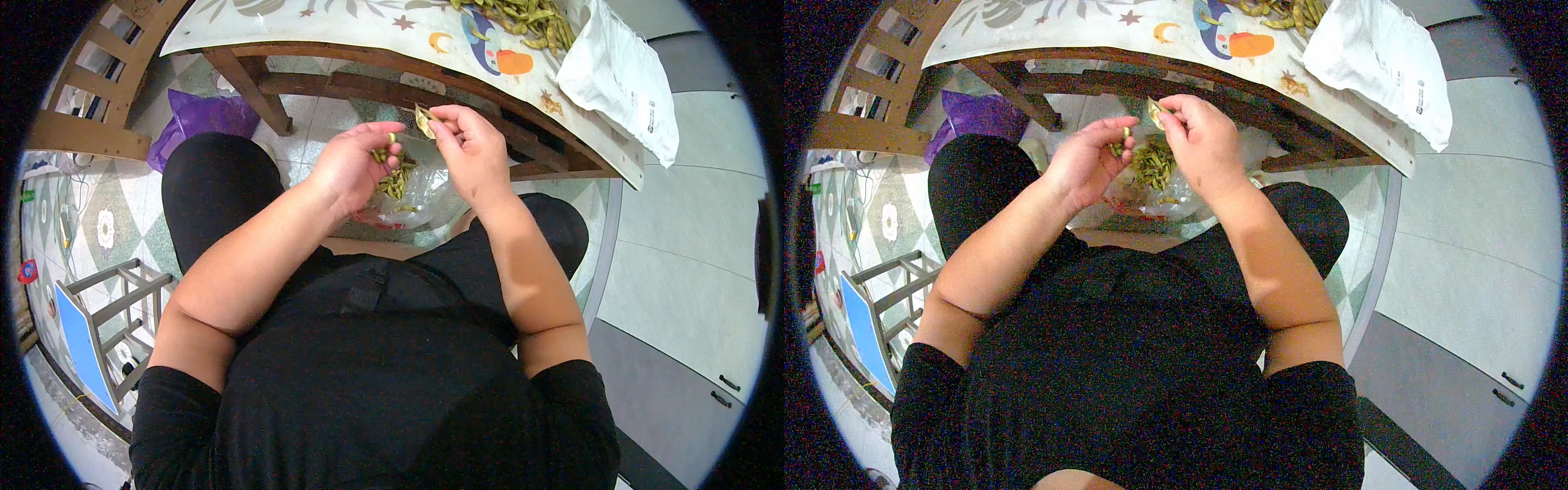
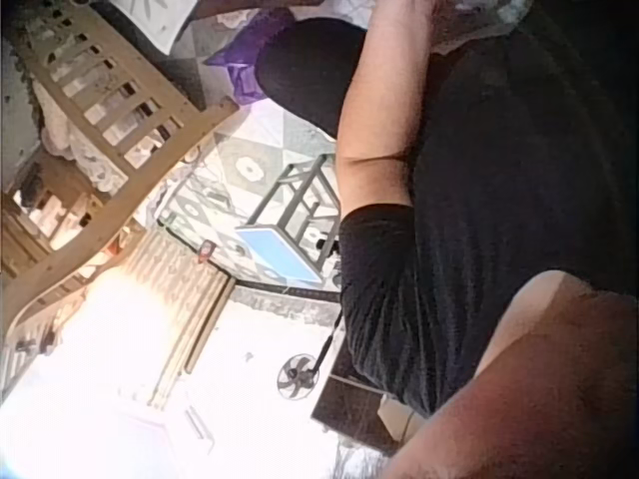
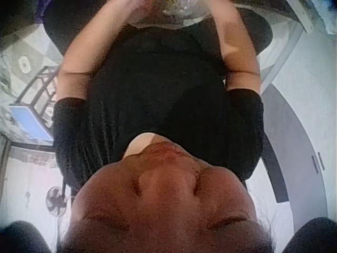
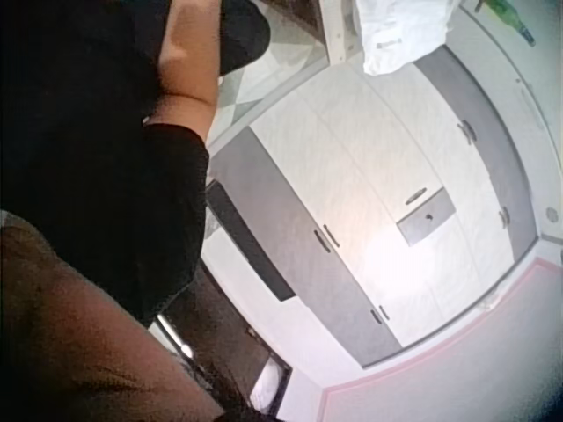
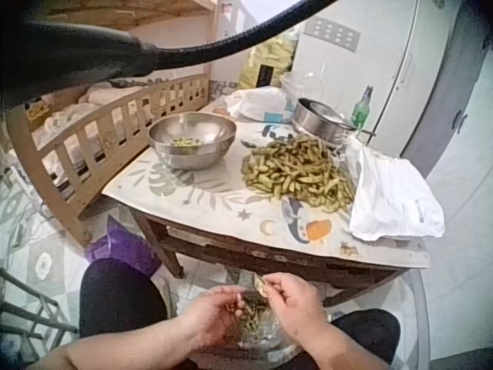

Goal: The person sits on the floor and shells edamame beans by hand. They pick up pods from a pile on a table, squeeze the beans out into a plastic bag on the floor, and discard the empty pods back onto the table.

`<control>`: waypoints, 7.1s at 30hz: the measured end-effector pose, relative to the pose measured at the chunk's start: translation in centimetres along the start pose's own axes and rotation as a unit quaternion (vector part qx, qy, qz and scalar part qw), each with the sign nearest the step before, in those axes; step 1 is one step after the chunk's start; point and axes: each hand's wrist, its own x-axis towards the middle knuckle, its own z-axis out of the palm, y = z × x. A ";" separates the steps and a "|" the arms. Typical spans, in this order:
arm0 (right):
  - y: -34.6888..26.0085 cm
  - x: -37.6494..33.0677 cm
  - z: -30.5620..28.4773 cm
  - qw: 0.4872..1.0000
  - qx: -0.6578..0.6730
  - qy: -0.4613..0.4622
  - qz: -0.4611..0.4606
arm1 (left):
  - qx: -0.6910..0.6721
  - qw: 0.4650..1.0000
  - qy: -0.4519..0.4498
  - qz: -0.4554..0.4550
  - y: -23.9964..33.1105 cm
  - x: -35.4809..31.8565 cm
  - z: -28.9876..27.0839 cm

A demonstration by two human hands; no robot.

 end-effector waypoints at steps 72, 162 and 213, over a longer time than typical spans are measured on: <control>-2.8 -0.1 -0.8 0.771 0.553 -0.135 0.286 | 0.125 0.967 -0.065 0.210 0.6 -2.0 2.2; -0.9 -0.8 2.0 0.992 0.121 -0.018 0.036 | -0.001 0.994 -0.049 0.098 -0.4 -1.4 1.6; -1.2 0.0 0.1 0.980 -0.140 -0.139 -0.028 | 0.010 0.996 -0.076 -0.049 0.6 -0.1 0.0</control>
